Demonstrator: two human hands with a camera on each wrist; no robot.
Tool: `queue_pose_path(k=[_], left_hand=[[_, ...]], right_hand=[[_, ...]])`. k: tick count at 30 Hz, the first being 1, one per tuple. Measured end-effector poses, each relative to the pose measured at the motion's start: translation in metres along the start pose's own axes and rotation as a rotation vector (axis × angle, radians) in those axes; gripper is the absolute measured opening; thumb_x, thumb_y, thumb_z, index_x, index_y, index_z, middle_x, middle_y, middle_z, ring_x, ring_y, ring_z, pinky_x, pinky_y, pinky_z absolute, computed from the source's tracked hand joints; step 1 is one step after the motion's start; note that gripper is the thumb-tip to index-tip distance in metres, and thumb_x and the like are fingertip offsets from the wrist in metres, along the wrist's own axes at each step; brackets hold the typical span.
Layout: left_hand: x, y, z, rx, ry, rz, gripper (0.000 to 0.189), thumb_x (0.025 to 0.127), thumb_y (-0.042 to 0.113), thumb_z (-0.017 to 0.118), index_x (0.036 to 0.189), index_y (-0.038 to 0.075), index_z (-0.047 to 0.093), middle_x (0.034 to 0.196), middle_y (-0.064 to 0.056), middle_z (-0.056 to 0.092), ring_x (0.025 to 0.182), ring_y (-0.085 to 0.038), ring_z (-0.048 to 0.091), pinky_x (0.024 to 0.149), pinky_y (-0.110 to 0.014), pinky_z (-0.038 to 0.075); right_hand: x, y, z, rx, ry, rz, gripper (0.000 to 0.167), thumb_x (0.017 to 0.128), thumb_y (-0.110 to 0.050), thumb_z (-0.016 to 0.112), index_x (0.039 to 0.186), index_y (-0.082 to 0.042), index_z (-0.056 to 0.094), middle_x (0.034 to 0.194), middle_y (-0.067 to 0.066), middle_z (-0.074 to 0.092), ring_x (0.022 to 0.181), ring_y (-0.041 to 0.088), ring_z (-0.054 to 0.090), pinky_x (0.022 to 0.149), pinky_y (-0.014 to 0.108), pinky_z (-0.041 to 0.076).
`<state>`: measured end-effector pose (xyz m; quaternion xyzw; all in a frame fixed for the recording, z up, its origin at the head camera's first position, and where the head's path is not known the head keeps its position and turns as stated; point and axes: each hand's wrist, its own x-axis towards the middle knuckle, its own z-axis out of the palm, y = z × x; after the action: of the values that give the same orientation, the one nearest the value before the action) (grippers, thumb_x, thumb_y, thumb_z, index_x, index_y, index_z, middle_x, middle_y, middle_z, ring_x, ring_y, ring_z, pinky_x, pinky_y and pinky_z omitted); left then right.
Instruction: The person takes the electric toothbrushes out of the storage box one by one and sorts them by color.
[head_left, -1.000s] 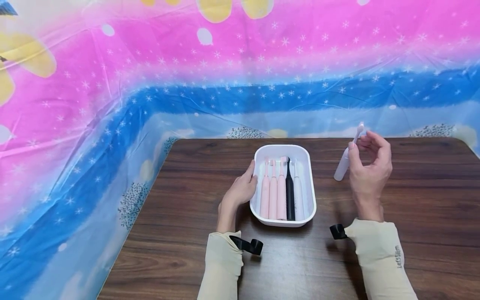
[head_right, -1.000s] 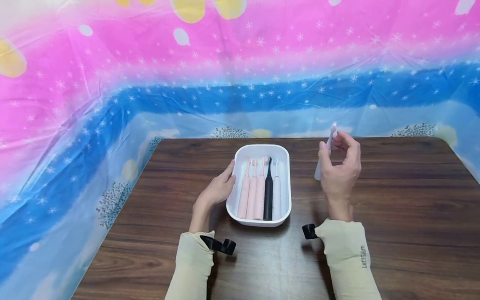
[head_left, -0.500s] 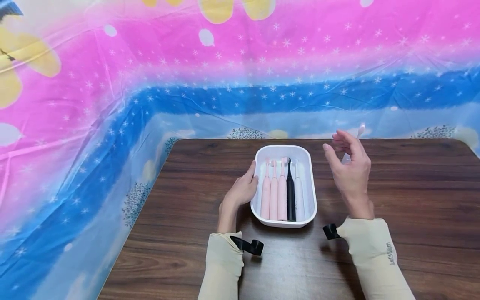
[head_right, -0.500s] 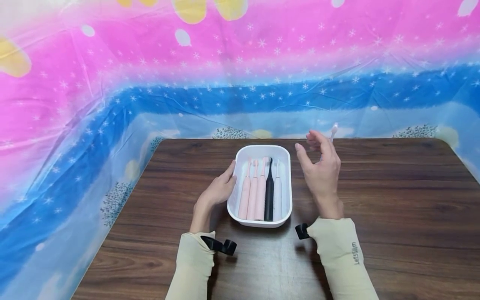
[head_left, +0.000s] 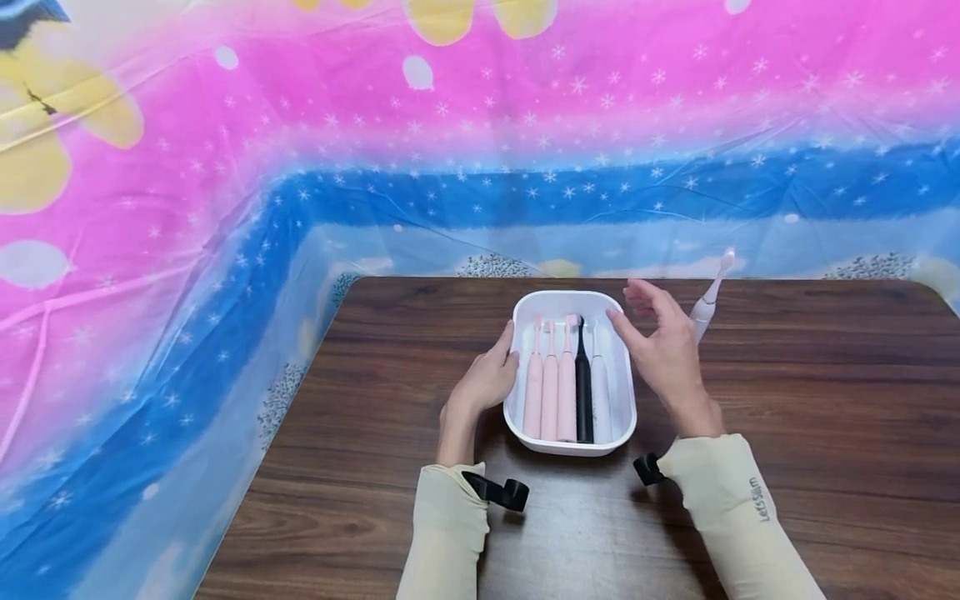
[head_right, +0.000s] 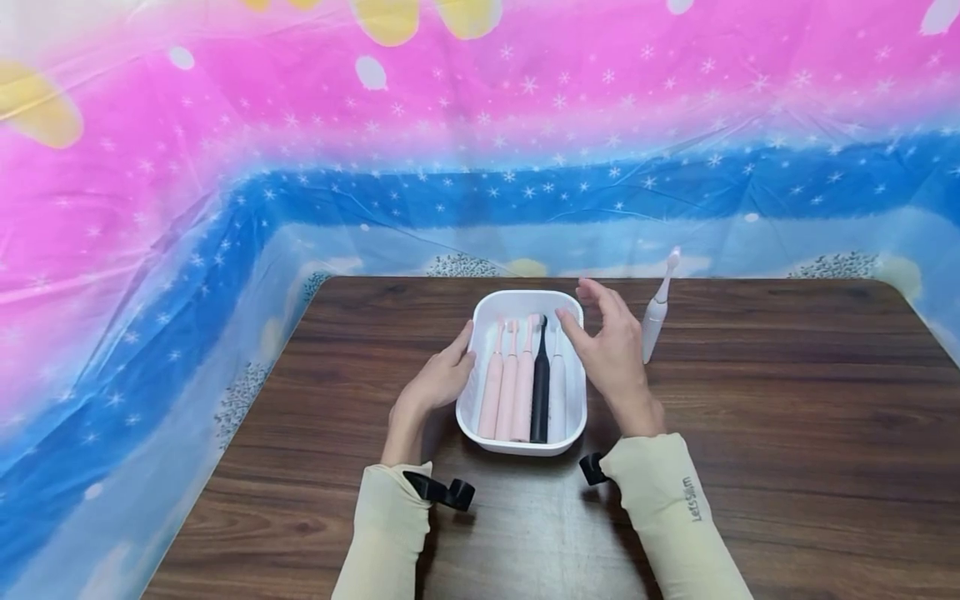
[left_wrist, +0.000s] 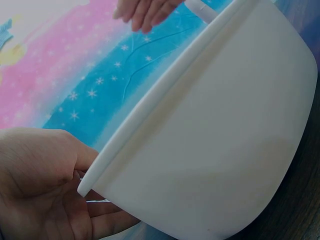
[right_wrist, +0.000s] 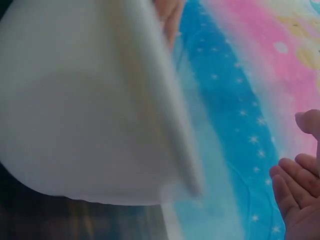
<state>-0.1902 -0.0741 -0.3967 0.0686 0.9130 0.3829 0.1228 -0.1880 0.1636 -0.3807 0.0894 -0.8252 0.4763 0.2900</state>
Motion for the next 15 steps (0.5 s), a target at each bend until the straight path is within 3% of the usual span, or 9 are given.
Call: queue_pose_path(k=[4,15], left_hand=[[0.001,-0.001,0.001,-0.002,0.003,0.005,0.055,0.104,0.025,0.031,0.155,0.022,0.013,0.155,-0.006,0.031,0.138,-0.022,0.037,0.111,-0.040,0.032],[0.002,-0.003,0.002,0.006,0.011,-0.002,0.055,0.104,0.025,0.032,0.155,0.022,0.013,0.155,-0.005,0.031,0.138,-0.022,0.037,0.111,-0.040,0.032]], right_hand=[[-0.005,0.004,0.007,-0.041,-0.072,0.037,0.047,0.087,-0.020,0.070,0.130,-0.005,0.057,0.119,0.016,0.063,0.106,0.032,0.060,0.092,0.048,0.046],[-0.010,0.004,0.019,-0.134,-0.270,0.108,0.052,0.088,-0.027,0.069,0.132,-0.002,0.054,0.116,0.017,0.063,0.106,0.032,0.061,0.092,0.047,0.048]])
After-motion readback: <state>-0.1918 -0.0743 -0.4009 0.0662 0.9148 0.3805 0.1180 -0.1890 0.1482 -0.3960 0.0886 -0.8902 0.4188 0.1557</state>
